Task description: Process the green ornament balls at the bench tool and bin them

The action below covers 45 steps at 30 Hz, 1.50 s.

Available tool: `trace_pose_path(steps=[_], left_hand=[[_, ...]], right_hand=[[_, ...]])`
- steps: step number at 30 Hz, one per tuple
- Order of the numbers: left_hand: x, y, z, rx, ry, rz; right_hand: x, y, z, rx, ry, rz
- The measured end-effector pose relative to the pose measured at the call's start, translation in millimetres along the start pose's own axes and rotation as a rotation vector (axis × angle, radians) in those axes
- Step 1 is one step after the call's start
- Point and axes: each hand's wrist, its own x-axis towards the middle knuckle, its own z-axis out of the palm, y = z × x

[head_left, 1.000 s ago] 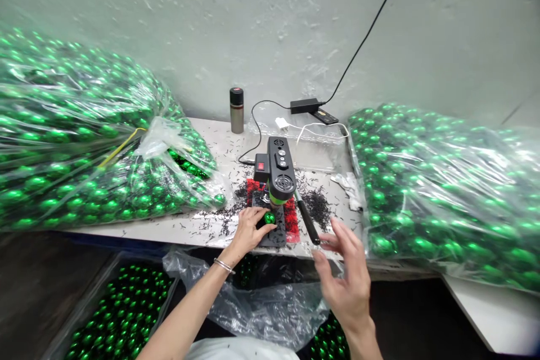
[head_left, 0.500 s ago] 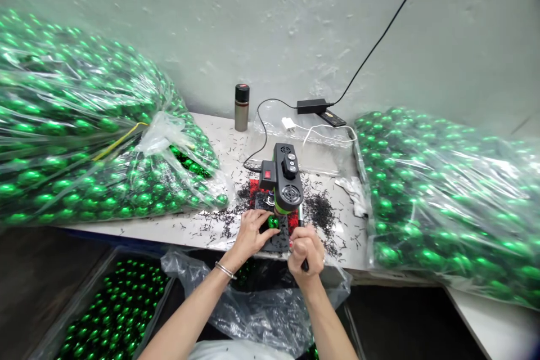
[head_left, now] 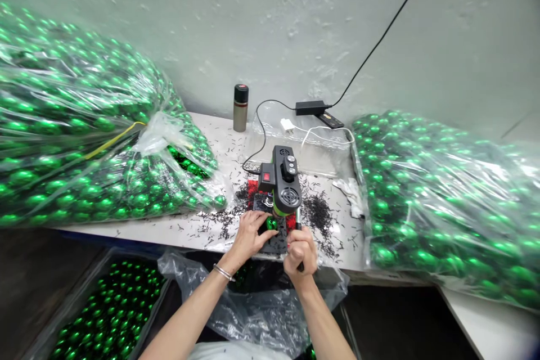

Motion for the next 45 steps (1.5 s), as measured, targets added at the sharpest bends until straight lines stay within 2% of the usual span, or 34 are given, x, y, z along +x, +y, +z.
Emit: trace_pose_path(steps=[8,16,20,24,26,28,29,30,31,33,34,36,38,40,42,44,45], left_hand=[[0.7,-1.7,0.6,-0.023,-0.022,-0.016],[0.3,-2.7,1.7,-0.032,-0.005,-0.020],[1.8,-5.1,3.5,-0.040,0.006,-0.019],[3.9,-2.7,2.8,-0.076,0.029,-0.030],[-2.6,2.9,-4.3,-0.101,0.076,-0.047],[-19.5,9.9,-16.5,-0.139,0.087,-0.050],[-32.0,13.0,-23.3,-0.165,0.050,-0.042],[-46.6,15.3,-29.8,-0.202,-0.040,-0.020],[-62.6,16.5,-35.3,-0.229,-0.158,-0.004],[-94.3,15.1,-42.0,-0.202,-0.376,-0.063],[-107.5,13.0,-43.3,-0.155,-0.438,-0.106],[-123.3,7.8,-44.4,-0.093,-0.471,-0.170],[-119.8,3.6,-48.0,-0.101,-0.410,-0.147],[-96.2,-0.4,-59.1,-0.130,-0.283,-0.047],[-57.8,-7.7,-79.6,-0.076,-0.081,0.037],[-13.4,-21.1,-106.4,0.123,0.162,-0.040],[8.2,-29.8,-120.2,0.250,0.240,-0.103]], right_hand=[[-1.4,3.1,1.6,0.010,0.006,-0.018],[1.7,3.2,0.2,0.003,-0.057,-0.098],[25.7,-7.9,-10.4,0.028,-0.078,-0.055],[66.2,-24.8,-18.8,0.080,-0.036,0.145],[80.8,-31.3,-20.0,0.083,-0.023,0.221],[87.0,-35.0,-20.1,0.080,-0.019,0.249],[87.1,-35.7,-20.0,0.076,-0.018,0.252],[85.6,-35.7,-19.7,0.071,-0.017,0.252],[82.9,-35.0,-19.2,0.064,-0.016,0.252],[75.7,-32.3,-17.6,0.061,0.001,0.245],[71.9,-30.6,-16.6,0.063,0.019,0.240],[65.1,-27.3,-14.9,0.074,0.050,0.230],[60.7,-25.0,-14.2,0.082,0.064,0.212],[59.0,-24.1,-14.5,0.083,0.052,0.192],[59.6,-24.3,-15.3,0.071,0.041,0.185],[61.1,-25.1,-15.8,0.063,0.042,0.182],[61.9,-25.5,-15.8,0.063,0.046,0.178]])
